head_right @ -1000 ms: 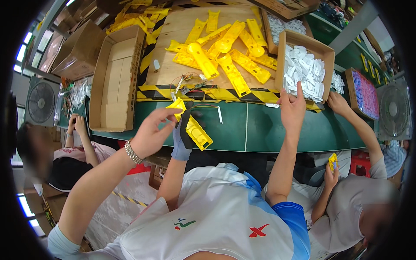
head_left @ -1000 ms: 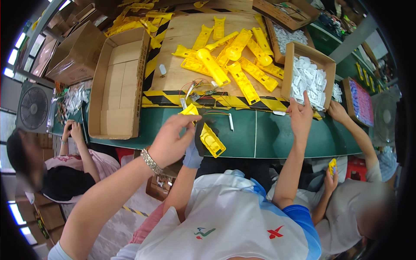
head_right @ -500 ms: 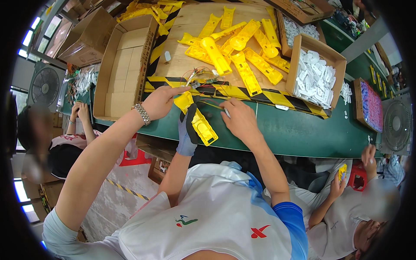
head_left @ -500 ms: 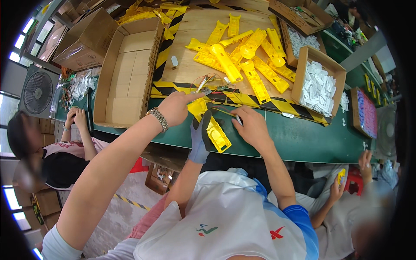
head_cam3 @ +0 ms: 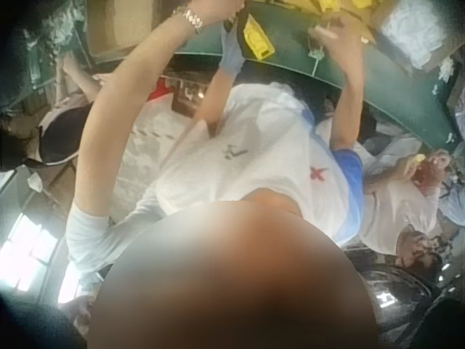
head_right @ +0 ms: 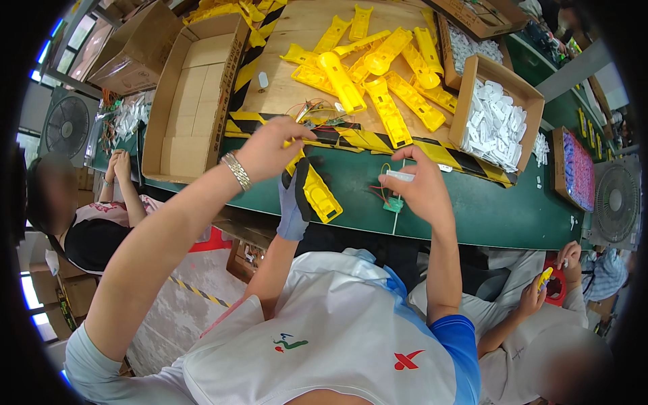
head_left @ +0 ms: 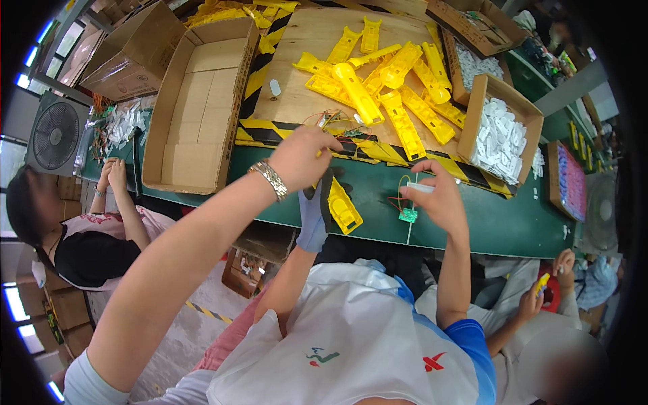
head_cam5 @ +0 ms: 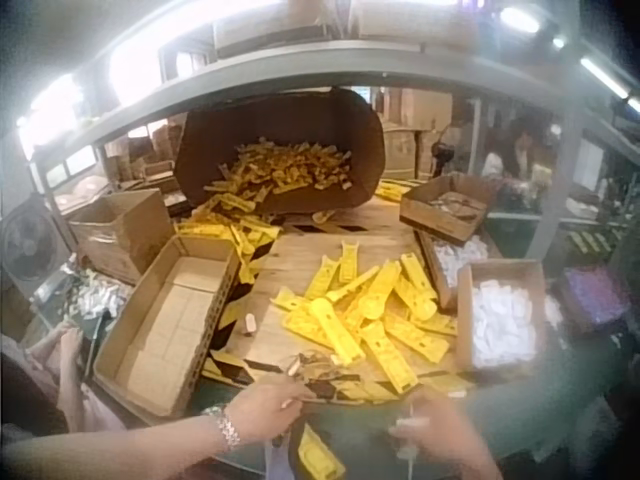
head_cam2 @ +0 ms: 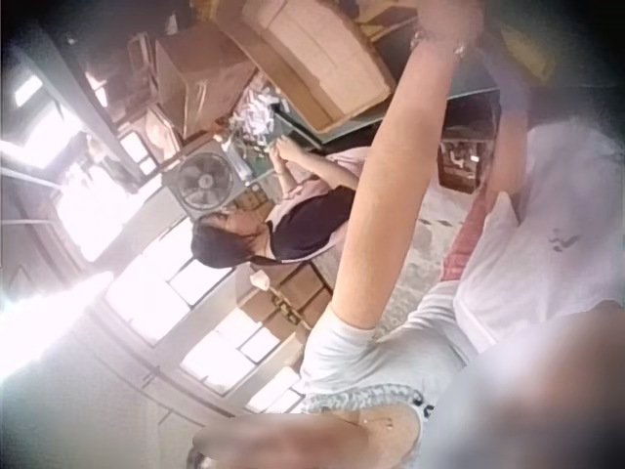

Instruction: The person is seen assembling electronic components into yellow plastic housings at a factory assembly line.

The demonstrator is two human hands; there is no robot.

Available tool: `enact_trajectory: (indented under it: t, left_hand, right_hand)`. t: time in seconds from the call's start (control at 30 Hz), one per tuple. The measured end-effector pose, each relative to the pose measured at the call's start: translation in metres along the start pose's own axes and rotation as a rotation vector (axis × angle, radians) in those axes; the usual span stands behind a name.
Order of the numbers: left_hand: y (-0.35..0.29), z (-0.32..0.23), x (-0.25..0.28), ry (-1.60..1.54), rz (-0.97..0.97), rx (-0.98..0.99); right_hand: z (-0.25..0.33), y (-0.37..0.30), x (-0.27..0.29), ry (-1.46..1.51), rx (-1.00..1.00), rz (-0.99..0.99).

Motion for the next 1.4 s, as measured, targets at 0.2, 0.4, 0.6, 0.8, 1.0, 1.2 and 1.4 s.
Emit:
enact_trajectory:
  t: [0.2,0.4,0.6,0.8,1.0,1.2,1.4]
  left_hand:
    - [-0.021,-0.044,-0.047,0.241,0.197,-0.232]
    - [-0.08,-0.104,-0.105,0.483,0.352,-0.724]
    - [-0.092,-0.086,-0.162,0.939,0.379,-0.485]
    - [-0.071,-0.067,-0.165,0.99,0.228,-0.417]
    - [-0.078,-0.076,-0.157,0.529,0.312,-0.544]
    - [-0.181,-0.088,-0.094,-0.688,1.469,-0.016]
    - [-0.098,-0.056,-0.048,-0.757,0.945,0.054]
  right_hand:
    - [-0.007,-0.02,0.005,-0.079,0.087,-0.056]
    - [-0.017,-0.012,-0.04,0.482,0.073,0.164]
    - [-0.018,0.007,-0.048,0.467,0.068,0.147]
    - [-0.009,0.009,-0.044,0.506,0.094,0.146]
    - [-0.01,0.011,-0.031,0.46,0.125,0.043]
    - [-0.015,0.009,-0.025,0.457,0.127,0.052]
    - [-0.013,0.005,-0.036,0.427,0.151,0.076]
Point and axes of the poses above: each hand's wrist, its own y-axis towards the middle knuckle, its own x-axis out of the back of the hand, z = x × y, the point moved 10 cm from there along y, towards the middle knuckle, and after that the axes turned 1 degree about -z, right-handed, at the moved point
